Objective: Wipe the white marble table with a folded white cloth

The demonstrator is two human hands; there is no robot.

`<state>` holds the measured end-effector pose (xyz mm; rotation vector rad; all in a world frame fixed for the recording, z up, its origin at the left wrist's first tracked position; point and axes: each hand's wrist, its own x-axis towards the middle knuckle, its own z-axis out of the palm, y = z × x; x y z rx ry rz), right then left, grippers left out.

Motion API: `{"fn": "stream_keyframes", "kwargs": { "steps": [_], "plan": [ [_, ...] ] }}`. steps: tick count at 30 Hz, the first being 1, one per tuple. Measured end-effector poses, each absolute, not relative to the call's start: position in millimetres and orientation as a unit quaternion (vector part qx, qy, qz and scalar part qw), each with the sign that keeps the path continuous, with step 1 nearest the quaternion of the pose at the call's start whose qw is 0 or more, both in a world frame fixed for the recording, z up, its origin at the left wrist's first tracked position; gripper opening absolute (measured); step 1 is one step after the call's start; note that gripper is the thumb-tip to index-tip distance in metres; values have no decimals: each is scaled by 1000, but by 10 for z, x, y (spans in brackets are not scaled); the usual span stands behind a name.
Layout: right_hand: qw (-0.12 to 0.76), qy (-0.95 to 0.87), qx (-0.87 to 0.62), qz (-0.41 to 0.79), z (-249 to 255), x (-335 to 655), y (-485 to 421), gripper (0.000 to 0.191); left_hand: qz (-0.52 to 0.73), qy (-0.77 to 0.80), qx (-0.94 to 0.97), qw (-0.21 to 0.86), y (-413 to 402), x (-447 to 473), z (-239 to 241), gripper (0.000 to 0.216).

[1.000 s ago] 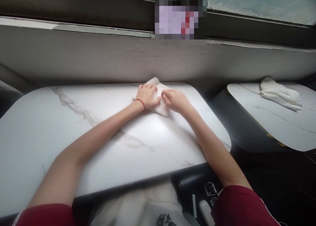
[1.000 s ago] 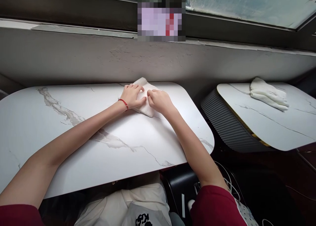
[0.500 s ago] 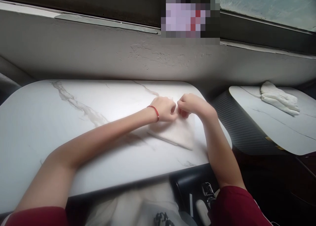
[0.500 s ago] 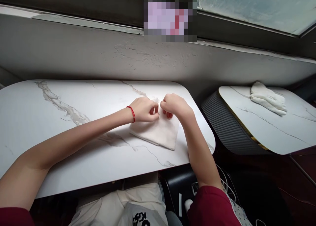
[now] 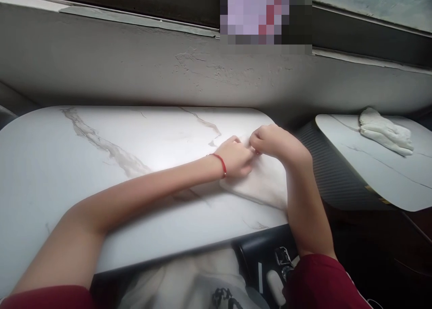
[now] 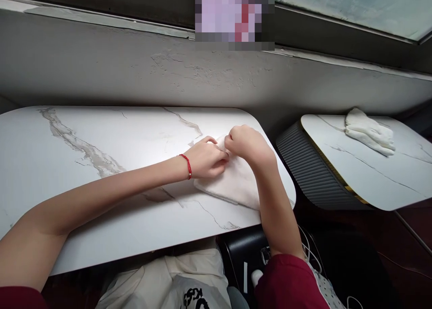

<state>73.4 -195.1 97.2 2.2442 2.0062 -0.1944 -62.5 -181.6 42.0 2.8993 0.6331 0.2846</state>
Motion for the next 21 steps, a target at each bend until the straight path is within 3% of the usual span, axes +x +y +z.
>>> {"fn": "stream_keyframes", "kwargs": {
  "steps": [8, 21],
  "plan": [
    [-5, 782, 623, -3, 755, 685, -1821, 34, 187, 315, 930, 17, -1234, -752, -26, 44],
    [8, 740, 672, -9, 382, 774, -1553, 52, 213, 313, 925, 15, -1106, -885, -20, 37]
  ]
}}
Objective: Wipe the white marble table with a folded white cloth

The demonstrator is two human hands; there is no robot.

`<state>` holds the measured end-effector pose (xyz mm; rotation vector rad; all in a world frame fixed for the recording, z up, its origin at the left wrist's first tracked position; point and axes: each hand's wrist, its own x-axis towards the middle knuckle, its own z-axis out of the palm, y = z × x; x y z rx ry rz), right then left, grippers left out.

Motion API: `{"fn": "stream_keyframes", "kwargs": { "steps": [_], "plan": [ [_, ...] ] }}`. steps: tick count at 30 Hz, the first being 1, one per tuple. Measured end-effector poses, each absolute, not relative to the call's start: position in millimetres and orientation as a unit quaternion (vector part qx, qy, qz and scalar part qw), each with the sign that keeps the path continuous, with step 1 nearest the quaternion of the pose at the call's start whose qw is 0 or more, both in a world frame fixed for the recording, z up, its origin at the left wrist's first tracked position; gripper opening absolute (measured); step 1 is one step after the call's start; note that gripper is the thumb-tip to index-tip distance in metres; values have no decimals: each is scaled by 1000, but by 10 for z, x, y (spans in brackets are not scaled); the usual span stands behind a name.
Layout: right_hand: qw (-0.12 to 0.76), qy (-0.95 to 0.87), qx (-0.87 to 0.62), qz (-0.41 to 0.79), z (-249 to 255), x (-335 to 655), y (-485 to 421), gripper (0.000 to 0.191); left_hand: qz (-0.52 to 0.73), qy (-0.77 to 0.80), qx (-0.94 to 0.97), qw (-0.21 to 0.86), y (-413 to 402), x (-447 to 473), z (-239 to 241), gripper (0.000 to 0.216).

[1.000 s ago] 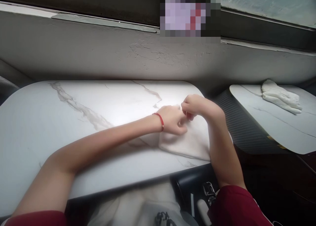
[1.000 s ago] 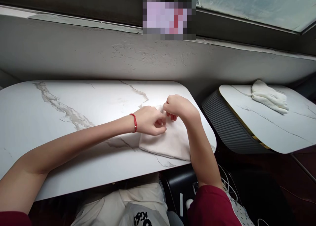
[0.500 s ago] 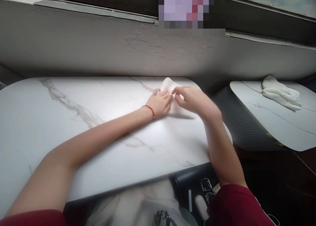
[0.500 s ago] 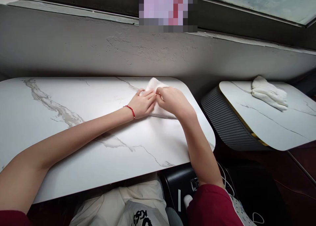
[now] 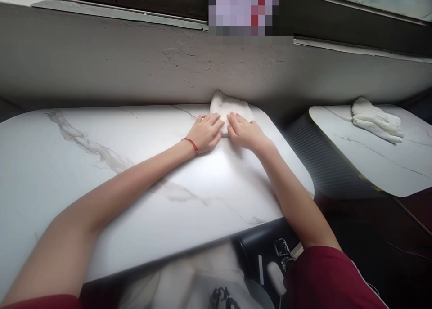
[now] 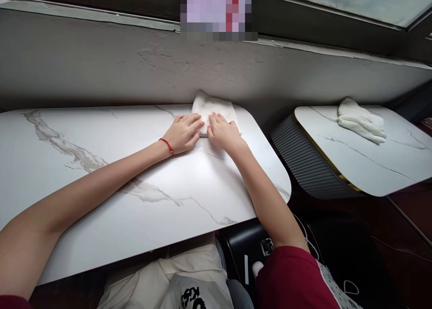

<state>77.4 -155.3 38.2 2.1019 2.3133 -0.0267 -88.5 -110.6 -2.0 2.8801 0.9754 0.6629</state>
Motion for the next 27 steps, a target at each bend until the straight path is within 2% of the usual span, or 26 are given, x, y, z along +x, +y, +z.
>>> {"fn": "stream_keyframes", "kwargs": {
  "steps": [3, 7, 13, 18, 23, 27],
  "plan": [
    [19, 723, 691, -6, 394, 775, -1543, 52, 184, 281, 942, 21, -1099, -896, -48, 44],
    [48, 694, 718, 6, 491, 685, -1646, 40, 160, 239, 957, 46, -1100, -910, -106, 58],
    [111, 644, 757, 22, 581, 510, -1868, 34, 156, 174, 969, 82, -1205, -863, -141, 65],
    [158, 681, 715, 20, 770, 490, -2056, 30, 128, 117, 977, 125, -1328, -811, -56, 64],
    [131, 632, 763, 28, 1027, 518, -2191, 36, 116, 23, 980, 160, -1516, -708, -6, 61],
    [67, 582, 810, 1, 1122, 667, -2167, 39, 107, 5, 986, 128, -1726, -634, 17, 59]
  ]
}}
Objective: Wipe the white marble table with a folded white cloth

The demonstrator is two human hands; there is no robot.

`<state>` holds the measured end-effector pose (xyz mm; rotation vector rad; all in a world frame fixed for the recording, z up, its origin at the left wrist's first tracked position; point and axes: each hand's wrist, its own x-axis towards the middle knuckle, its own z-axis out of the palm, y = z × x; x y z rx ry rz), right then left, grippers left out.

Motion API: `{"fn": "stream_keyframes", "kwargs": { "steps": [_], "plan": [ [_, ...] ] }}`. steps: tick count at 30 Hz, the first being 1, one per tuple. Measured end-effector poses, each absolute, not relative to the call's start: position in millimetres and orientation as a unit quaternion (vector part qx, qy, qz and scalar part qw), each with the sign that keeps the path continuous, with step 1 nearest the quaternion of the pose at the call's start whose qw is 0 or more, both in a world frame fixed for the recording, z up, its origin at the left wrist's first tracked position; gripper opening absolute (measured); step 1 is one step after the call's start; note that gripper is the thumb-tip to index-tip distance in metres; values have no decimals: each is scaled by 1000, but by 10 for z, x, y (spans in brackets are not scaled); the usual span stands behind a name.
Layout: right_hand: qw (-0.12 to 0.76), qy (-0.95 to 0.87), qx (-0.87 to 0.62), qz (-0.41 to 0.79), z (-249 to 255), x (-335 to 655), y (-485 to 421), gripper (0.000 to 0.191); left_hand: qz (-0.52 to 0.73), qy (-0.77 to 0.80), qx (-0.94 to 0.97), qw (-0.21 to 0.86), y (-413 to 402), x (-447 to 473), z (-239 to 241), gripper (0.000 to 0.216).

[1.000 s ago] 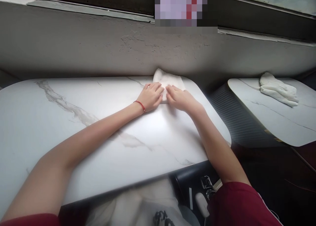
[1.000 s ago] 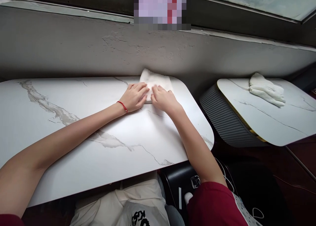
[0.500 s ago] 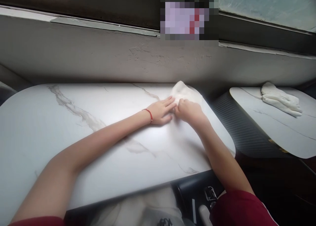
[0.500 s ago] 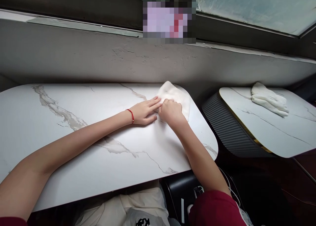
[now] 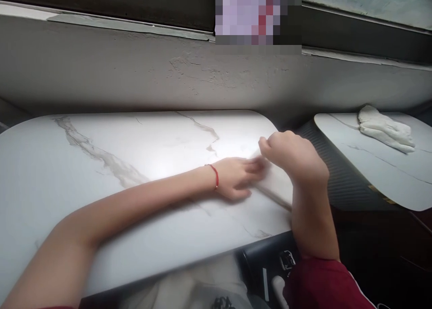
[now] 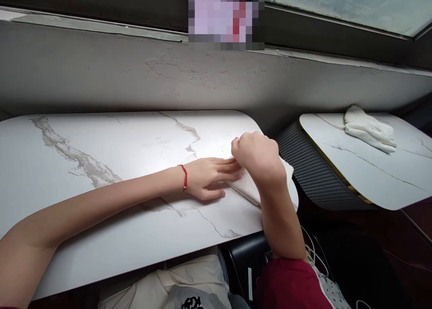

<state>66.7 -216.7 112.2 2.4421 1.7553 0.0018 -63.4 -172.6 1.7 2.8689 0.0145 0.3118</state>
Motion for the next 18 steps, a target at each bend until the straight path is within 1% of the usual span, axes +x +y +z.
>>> {"fn": "stream_keyframes", "kwargs": {
  "steps": [3, 5, 8, 10, 12, 15, 18],
  "plan": [
    [38, 614, 785, -76, 1092, 844, -2181, 40, 107, 48, 990, 78, -1838, -636, 87, 49],
    [13, 656, 749, -98, 986, 955, -2264, 38, 106, 58, 991, 53, -1862, -650, 137, 46],
    [-72, 713, 696, -41, 660, 1104, -2505, 30, 93, 38, 994, 38, -1845, -662, 183, 44],
    [-138, 745, 653, 0, 376, 1196, -2707, 34, 86, 31, 995, 34, -1831, -664, 194, 46],
    [-176, 767, 617, 30, 111, 1269, -2908, 40, 85, 26, 996, 30, -1836, -660, 199, 47],
    [-209, 756, 617, 73, -137, 1312, -3141, 45, 89, 8, 996, 31, -1887, -646, 217, 40],
    [-216, 754, 615, 80, -188, 1305, -3224, 48, 90, 9, 996, 27, -1971, -623, 244, 33]
  ]
}}
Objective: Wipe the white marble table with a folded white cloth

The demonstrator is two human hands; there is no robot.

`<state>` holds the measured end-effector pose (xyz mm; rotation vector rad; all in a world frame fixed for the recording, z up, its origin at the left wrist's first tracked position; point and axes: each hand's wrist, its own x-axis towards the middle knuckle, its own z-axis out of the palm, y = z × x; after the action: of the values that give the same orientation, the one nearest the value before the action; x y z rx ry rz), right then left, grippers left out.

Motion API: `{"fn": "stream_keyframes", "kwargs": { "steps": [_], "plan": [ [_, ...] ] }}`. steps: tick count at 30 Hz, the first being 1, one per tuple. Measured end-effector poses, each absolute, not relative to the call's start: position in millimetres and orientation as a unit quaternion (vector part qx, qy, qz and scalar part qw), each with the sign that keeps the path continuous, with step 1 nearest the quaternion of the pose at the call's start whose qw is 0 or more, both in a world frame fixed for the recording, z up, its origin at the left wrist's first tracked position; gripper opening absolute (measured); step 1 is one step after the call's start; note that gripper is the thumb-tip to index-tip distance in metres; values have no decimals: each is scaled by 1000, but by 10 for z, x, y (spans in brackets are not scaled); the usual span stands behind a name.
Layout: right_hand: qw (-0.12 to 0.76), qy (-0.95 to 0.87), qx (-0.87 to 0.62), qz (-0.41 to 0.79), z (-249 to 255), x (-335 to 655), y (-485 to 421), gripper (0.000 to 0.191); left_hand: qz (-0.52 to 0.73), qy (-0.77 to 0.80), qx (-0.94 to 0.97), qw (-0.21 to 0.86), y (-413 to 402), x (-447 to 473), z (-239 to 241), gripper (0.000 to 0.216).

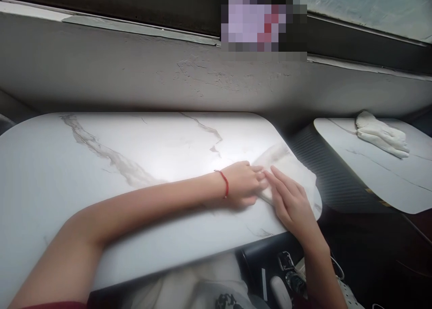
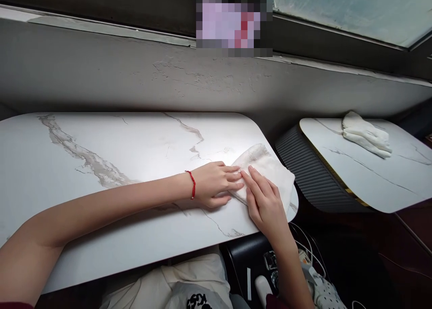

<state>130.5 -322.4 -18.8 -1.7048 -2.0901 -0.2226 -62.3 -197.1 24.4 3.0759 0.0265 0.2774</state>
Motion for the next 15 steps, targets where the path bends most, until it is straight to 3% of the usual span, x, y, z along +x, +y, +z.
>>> {"fn": "stream_keyframes", "kwargs": {
  "steps": [9, 15],
  "plan": [
    [122, -809, -574, -31, -112, 1325, -2504, 53, 54, 205, 974, -77, -1978, -601, 243, 41],
    [126, -847, -514, -42, -151, 1156, -1691, 56, -3, 331, 940, -81, -1687, -714, 275, 50]
  ]
}}
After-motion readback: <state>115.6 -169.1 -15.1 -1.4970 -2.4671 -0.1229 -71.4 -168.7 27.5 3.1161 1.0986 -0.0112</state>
